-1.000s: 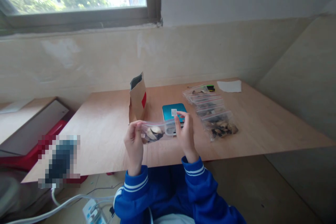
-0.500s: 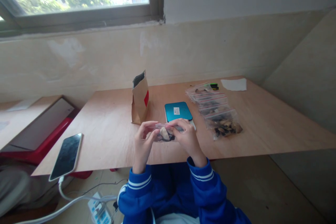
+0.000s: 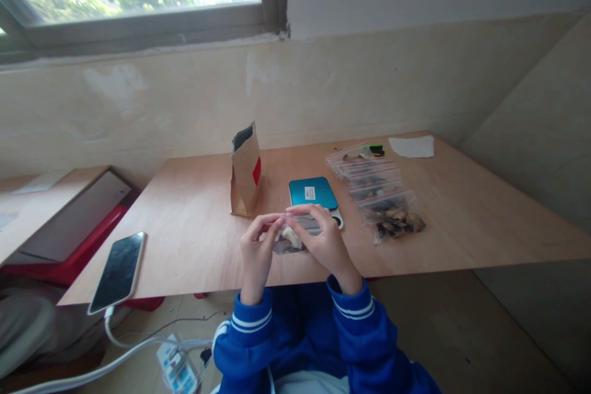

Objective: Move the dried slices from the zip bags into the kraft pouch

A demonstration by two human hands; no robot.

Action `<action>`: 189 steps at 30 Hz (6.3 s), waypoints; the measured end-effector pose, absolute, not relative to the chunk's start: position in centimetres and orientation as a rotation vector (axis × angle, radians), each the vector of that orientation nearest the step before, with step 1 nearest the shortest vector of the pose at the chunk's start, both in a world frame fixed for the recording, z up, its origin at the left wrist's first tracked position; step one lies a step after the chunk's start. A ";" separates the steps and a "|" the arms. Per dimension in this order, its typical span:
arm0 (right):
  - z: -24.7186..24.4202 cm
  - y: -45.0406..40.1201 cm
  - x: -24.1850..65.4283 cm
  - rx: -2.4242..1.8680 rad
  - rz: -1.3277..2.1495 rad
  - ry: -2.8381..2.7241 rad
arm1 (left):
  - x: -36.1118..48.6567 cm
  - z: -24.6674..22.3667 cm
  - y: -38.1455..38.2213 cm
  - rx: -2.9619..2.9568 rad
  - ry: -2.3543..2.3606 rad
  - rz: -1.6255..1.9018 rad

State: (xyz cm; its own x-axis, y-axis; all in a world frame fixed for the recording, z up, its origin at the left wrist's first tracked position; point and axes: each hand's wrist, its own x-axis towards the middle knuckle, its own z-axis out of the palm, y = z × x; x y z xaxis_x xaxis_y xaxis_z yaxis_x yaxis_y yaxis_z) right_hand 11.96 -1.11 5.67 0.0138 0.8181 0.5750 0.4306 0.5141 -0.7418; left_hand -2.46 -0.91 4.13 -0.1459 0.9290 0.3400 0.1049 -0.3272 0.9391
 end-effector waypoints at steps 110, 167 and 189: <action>4.5 -0.6 13.0 -1.179 0.079 -1.800 | -3.6 4.5 -1.0 1.604 1.340 1.640; 4.8 -0.8 12.7 -1.102 0.183 -1.761 | -3.6 4.1 -1.1 1.746 1.209 1.501; 4.2 -0.3 14.8 -1.087 0.217 -1.806 | -4.9 3.7 -0.8 1.640 1.212 1.493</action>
